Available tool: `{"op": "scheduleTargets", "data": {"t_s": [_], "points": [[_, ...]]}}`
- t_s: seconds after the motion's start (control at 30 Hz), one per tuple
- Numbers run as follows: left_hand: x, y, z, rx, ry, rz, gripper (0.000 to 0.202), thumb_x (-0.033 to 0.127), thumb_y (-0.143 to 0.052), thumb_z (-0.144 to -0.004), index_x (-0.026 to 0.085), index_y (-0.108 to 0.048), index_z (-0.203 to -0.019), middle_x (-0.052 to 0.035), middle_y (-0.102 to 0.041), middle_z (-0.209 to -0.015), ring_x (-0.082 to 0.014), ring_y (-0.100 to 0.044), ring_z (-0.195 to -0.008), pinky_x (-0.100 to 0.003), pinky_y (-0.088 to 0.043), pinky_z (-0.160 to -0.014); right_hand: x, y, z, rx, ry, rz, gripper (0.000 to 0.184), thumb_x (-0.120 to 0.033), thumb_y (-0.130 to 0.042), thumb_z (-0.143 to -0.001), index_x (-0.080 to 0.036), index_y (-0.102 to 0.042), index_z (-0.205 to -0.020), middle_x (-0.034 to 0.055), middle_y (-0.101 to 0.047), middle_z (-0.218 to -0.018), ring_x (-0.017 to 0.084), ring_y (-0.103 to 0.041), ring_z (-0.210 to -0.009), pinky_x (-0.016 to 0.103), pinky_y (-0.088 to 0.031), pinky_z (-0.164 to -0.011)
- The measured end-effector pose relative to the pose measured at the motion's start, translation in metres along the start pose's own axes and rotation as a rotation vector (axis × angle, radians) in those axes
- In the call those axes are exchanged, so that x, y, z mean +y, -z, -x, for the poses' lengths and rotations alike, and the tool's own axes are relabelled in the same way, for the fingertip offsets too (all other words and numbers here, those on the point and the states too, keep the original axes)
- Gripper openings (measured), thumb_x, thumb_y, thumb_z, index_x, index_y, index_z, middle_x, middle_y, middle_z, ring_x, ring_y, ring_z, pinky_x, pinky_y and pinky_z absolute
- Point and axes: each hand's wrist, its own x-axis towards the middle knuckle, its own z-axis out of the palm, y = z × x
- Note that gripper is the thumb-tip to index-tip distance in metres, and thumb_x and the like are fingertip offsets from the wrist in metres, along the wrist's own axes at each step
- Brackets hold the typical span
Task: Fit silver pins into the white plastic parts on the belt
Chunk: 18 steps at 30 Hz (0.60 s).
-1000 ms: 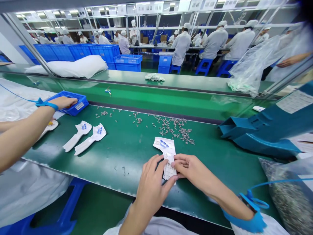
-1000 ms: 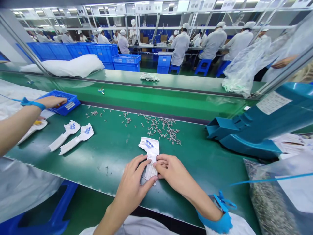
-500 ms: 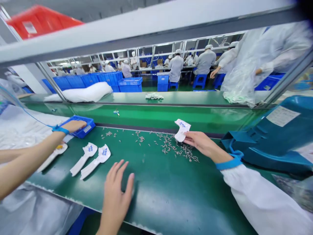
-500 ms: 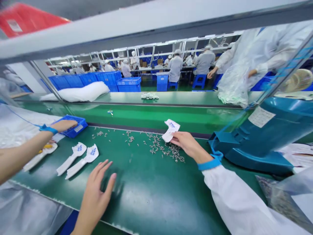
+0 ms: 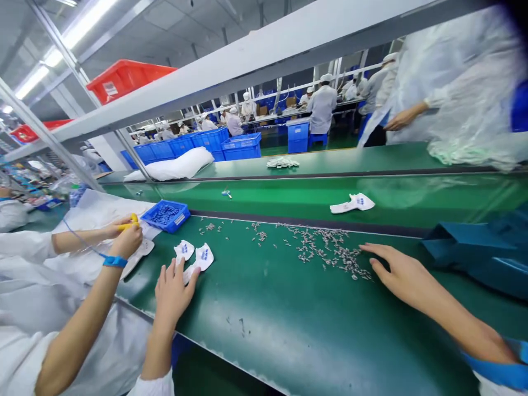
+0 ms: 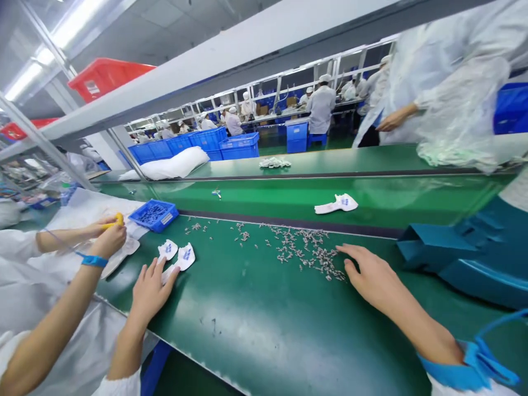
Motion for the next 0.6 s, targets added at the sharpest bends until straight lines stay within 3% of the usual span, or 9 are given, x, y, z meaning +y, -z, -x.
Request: {"op": "scheduleTargets", "data": {"t_s": [0.13, 0.27, 0.43, 0.53, 0.6], "points": [[0.015, -0.008, 0.01, -0.048, -0.037, -0.012, 0.064, 0.052, -0.035, -0.096, 0.013, -0.044, -0.147, -0.0157, -0.041, -0.154, -0.0415, -0.028, -0.144, -0.059, -0.024, -0.114, -0.004, 0.012, 0.014, -0.104, 0.057, -0.008, 0.043, -0.031, -0.042, -0.088, -0.02, -0.068, -0.12, 0.0121, -0.067, -0.128, 0.032, -0.062, -0.118, 0.049, -0.048, -0.103], [0.048, -0.011, 0.04, -0.112, -0.096, 0.034, 0.063, 0.052, -0.032, -0.098, 0.015, -0.042, -0.149, -0.0126, -0.036, -0.157, -0.041, -0.024, -0.146, -0.059, -0.021, -0.116, -0.018, 0.021, 0.022, -0.126, 0.086, -0.022, 0.038, -0.034, -0.046, -0.09, -0.022, -0.069, -0.117, 0.0121, -0.068, -0.123, 0.03, -0.062, -0.114, 0.048, -0.047, -0.102], [0.117, -0.01, 0.099, -0.081, -0.219, 0.213, 0.06, 0.054, -0.043, -0.096, 0.02, -0.048, -0.145, -0.0158, -0.036, -0.157, -0.044, -0.018, -0.148, -0.067, -0.021, -0.113, -0.03, 0.027, 0.028, -0.215, 0.053, -0.087, 0.032, -0.032, -0.049, -0.091, -0.02, -0.069, -0.112, 0.0117, -0.067, -0.113, 0.026, -0.066, -0.095, 0.039, -0.053, -0.083], [0.164, -0.001, 0.14, 0.038, -0.329, 0.375, 0.057, 0.042, -0.049, -0.096, 0.023, -0.04, -0.15, -0.0164, -0.032, -0.158, -0.0431, -0.01, -0.15, -0.072, -0.019, -0.111, -0.032, 0.026, 0.027, -0.213, 0.03, -0.108, 0.025, -0.033, -0.051, -0.091, -0.02, -0.07, -0.102, 0.0095, -0.068, -0.103, 0.023, -0.066, -0.086, 0.036, -0.052, -0.077], [0.186, 0.008, 0.16, 0.014, -0.422, 0.46, 0.06, 0.037, -0.049, -0.096, 0.024, -0.033, -0.153, -0.0152, -0.032, -0.159, -0.0417, -0.009, -0.15, -0.073, -0.019, -0.11, -0.032, 0.025, 0.027, -0.182, 0.015, -0.116, 0.024, -0.034, -0.05, -0.092, -0.02, -0.068, -0.099, 0.0087, -0.068, -0.098, 0.023, -0.066, -0.085, 0.036, -0.052, -0.076]]}}
